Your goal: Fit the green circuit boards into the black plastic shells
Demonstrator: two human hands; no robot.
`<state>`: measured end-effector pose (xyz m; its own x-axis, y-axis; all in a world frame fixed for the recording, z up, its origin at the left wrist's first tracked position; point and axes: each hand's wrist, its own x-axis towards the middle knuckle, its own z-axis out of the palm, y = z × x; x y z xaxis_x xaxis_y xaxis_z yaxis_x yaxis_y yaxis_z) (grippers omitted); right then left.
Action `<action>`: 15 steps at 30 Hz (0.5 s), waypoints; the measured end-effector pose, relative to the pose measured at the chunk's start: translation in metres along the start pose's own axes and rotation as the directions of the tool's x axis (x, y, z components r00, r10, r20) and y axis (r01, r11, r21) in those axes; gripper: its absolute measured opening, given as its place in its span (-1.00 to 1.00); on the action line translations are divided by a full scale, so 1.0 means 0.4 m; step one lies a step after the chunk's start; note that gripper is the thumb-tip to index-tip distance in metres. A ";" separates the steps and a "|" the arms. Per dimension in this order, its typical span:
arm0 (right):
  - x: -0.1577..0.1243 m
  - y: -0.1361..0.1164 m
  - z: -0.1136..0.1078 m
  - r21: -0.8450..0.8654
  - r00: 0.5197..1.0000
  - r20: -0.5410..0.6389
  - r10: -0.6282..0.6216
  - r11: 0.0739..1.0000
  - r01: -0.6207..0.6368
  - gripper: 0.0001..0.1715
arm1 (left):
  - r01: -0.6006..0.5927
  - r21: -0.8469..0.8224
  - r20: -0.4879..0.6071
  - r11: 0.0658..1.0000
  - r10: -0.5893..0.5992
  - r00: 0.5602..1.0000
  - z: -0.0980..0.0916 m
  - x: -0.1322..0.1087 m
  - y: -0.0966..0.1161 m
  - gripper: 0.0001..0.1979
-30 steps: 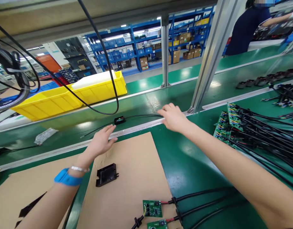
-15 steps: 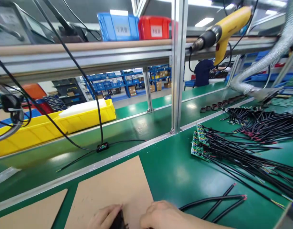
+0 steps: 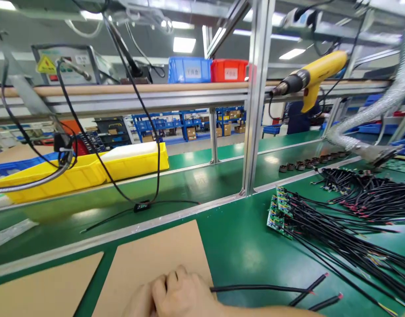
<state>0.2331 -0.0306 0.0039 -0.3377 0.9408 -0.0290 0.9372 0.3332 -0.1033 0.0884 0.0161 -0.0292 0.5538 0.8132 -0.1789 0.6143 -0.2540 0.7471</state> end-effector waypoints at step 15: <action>0.047 0.083 0.040 0.241 0.930 0.048 -0.365 0.908 0.344 -0.77 | 0.057 0.299 0.037 0.953 -0.071 0.997 -0.056 -0.120 -0.044 -0.44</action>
<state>0.2562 -0.0029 -0.0162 -0.6604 0.7500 -0.0370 0.7132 0.6110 -0.3435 0.0384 -0.0069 -0.0195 0.5293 0.8091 -0.2553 0.7846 -0.3523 0.5102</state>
